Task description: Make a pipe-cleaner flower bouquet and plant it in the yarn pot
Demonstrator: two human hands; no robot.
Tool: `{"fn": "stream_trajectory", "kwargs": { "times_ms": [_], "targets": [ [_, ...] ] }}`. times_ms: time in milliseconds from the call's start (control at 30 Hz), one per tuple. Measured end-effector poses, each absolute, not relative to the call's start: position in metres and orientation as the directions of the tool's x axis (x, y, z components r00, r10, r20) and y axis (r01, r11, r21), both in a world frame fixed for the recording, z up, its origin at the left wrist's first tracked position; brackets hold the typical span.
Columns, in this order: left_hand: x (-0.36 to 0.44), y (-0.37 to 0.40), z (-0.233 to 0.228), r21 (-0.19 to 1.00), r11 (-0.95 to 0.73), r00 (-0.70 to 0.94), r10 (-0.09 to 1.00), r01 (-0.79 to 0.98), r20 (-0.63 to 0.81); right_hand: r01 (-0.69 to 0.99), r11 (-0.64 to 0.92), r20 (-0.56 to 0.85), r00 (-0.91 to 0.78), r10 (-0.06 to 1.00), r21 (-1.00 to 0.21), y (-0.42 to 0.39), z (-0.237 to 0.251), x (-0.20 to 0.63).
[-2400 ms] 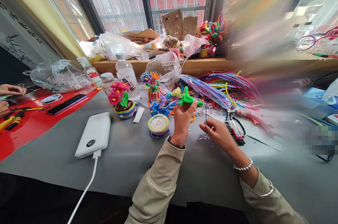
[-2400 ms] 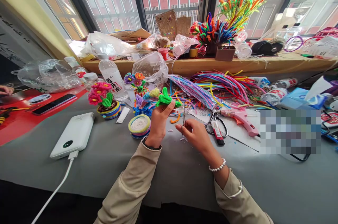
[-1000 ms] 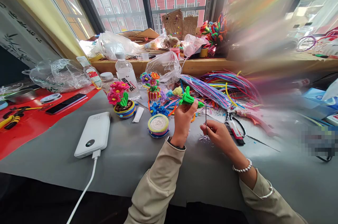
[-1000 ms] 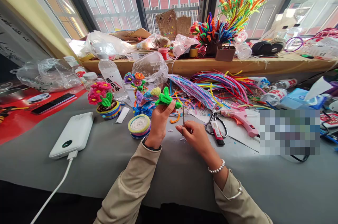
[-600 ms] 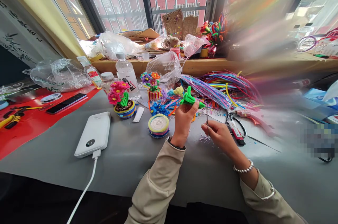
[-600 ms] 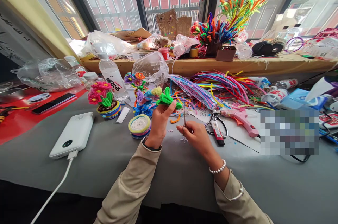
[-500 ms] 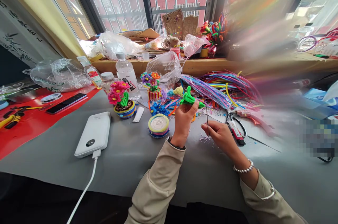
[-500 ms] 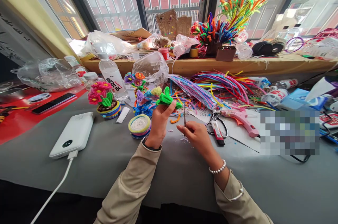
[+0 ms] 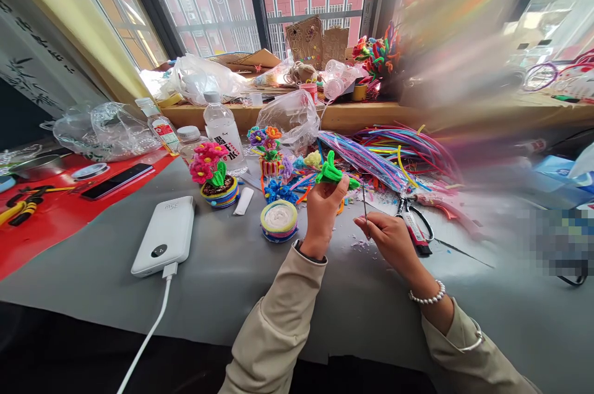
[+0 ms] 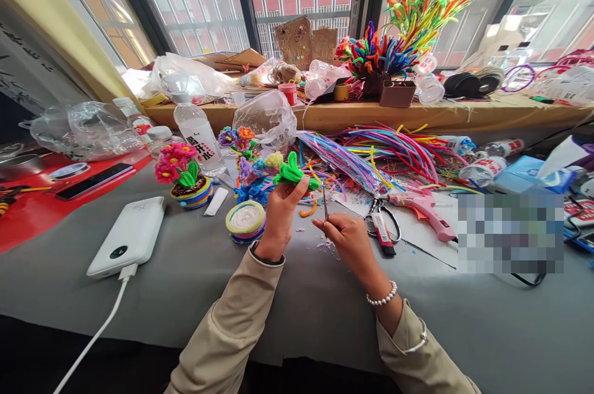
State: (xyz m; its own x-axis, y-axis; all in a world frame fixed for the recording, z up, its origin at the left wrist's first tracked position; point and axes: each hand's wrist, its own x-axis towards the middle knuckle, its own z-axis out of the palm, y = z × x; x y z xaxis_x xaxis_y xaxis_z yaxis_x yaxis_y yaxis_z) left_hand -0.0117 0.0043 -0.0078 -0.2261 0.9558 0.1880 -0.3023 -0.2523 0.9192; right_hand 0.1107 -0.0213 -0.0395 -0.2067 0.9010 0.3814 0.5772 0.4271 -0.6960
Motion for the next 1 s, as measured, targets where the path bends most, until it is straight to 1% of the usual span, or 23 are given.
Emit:
{"fn": "stream_trajectory", "kwargs": {
  "times_ms": [167, 267, 400, 533, 700, 867, 1000],
  "targets": [
    [-0.0120, 0.0035, -0.0064, 0.915, -0.256, -0.224, 0.956, -0.313, 0.191, 0.569, 0.394, 0.336, -0.210, 0.918, -0.722, -0.0208, -0.0390, 0.1112],
    [-0.0123, 0.0021, -0.0056, 0.924, -0.249, -0.210, 0.959, -0.291, 0.192, 0.523, 0.385, 0.284, -0.265, 0.921, -0.760, -0.0216, -0.0371, 0.1120],
    [-0.0131, 0.0018, -0.0056, 0.934, -0.251, -0.189, 0.960, -0.253, 0.207, 0.460, 0.403, 0.264, -0.339, 0.903, -0.791, -0.0217, -0.0349, 0.1133],
    [-0.0140, 0.0030, -0.0068, 0.929, -0.264, -0.182, 0.958, -0.259, 0.222, 0.467, 0.398, 0.238, -0.364, 0.900, -0.790, -0.0204, -0.0350, 0.1145],
    [-0.0143, 0.0029, -0.0071, 0.926, -0.260, -0.168, 0.961, -0.275, 0.219, 0.508, 0.402, 0.256, -0.333, 0.907, -0.762, -0.0198, -0.0366, 0.1155],
    [-0.0135, 0.0021, -0.0063, 0.926, -0.252, -0.197, 0.959, -0.281, 0.202, 0.499, 0.410, 0.284, -0.310, 0.907, -0.764, -0.0211, -0.0358, 0.1157],
    [-0.0132, 0.0031, -0.0073, 0.921, -0.266, -0.201, 0.956, -0.286, 0.214, 0.498, 0.405, 0.318, -0.254, 0.913, -0.767, -0.0229, -0.0355, 0.1138]
  ]
}}
